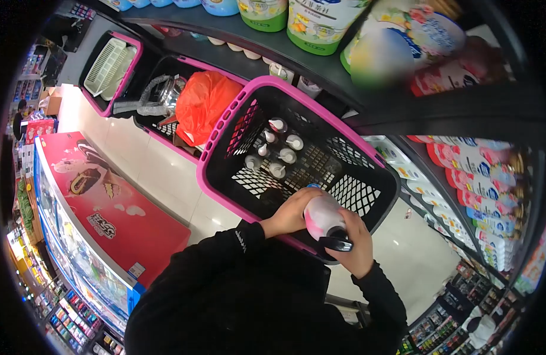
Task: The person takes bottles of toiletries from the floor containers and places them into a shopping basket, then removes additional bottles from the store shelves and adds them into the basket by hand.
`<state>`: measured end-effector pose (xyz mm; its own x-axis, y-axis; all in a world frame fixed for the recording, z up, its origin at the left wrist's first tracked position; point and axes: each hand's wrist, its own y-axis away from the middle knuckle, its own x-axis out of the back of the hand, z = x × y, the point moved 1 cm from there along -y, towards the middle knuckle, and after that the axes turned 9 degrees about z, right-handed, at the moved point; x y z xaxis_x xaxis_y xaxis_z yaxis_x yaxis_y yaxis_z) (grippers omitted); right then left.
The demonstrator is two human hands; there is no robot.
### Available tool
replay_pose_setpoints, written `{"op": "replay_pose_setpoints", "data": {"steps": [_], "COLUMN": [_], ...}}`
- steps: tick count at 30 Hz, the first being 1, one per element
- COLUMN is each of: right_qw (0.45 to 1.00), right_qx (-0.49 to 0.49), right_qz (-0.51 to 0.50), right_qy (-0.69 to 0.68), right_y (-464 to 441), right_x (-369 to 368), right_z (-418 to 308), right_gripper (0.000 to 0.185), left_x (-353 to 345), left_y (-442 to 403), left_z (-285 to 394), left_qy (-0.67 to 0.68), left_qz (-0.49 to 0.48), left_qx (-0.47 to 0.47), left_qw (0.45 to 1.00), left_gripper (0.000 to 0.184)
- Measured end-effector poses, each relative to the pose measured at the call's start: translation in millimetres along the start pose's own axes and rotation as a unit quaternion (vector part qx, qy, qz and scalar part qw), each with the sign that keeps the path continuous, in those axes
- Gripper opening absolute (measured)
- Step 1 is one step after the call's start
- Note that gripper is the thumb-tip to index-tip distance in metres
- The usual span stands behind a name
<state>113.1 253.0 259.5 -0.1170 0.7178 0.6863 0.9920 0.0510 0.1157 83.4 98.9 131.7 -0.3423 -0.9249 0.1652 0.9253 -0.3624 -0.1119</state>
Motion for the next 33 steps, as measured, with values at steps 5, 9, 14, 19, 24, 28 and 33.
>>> {"op": "replay_pose_setpoints", "data": {"steps": [5, 9, 14, 19, 24, 28, 33], "right_qw": [1.0, 0.998, 0.994, 0.99, 0.996, 0.996, 0.995], "right_qx": [-0.028, -0.055, -0.102, -0.112, -0.069, -0.06, -0.08], "right_qz": [-0.004, 0.032, 0.043, 0.047, 0.05, 0.062, 0.063], "right_qy": [0.011, -0.006, -0.018, -0.072, -0.033, -0.003, -0.005], "right_y": [-26, -45, -60, -75, -95, -104, -115], "right_x": [-37, -76, -130, -168, -196, -214, -227], "right_z": [44, 88, 147, 207, 245, 269, 284], "right_gripper": [0.062, 0.054, 0.053, 0.055, 0.058, 0.061, 0.059], "left_x": [-24, -45, -71, -92, -113, -119, -125], "left_y": [4, 18, -9, -25, -42, -51, -56], "left_z": [-50, -114, -143, -188, -239, -267, -291], "left_qy": [-0.003, 0.469, 0.555, 0.653, 0.653, 0.63, 0.623], "left_qz": [0.053, 0.044, 0.119, 0.199, 0.323, 0.348, 0.368], "left_qx": [0.159, 0.601, 0.64, 0.562, 0.515, 0.523, 0.499], "left_qw": [0.986, 0.646, 0.518, 0.467, 0.451, 0.456, 0.477], "left_gripper": [0.063, 0.04, 0.052, 0.051, 0.044, 0.042, 0.041]}}
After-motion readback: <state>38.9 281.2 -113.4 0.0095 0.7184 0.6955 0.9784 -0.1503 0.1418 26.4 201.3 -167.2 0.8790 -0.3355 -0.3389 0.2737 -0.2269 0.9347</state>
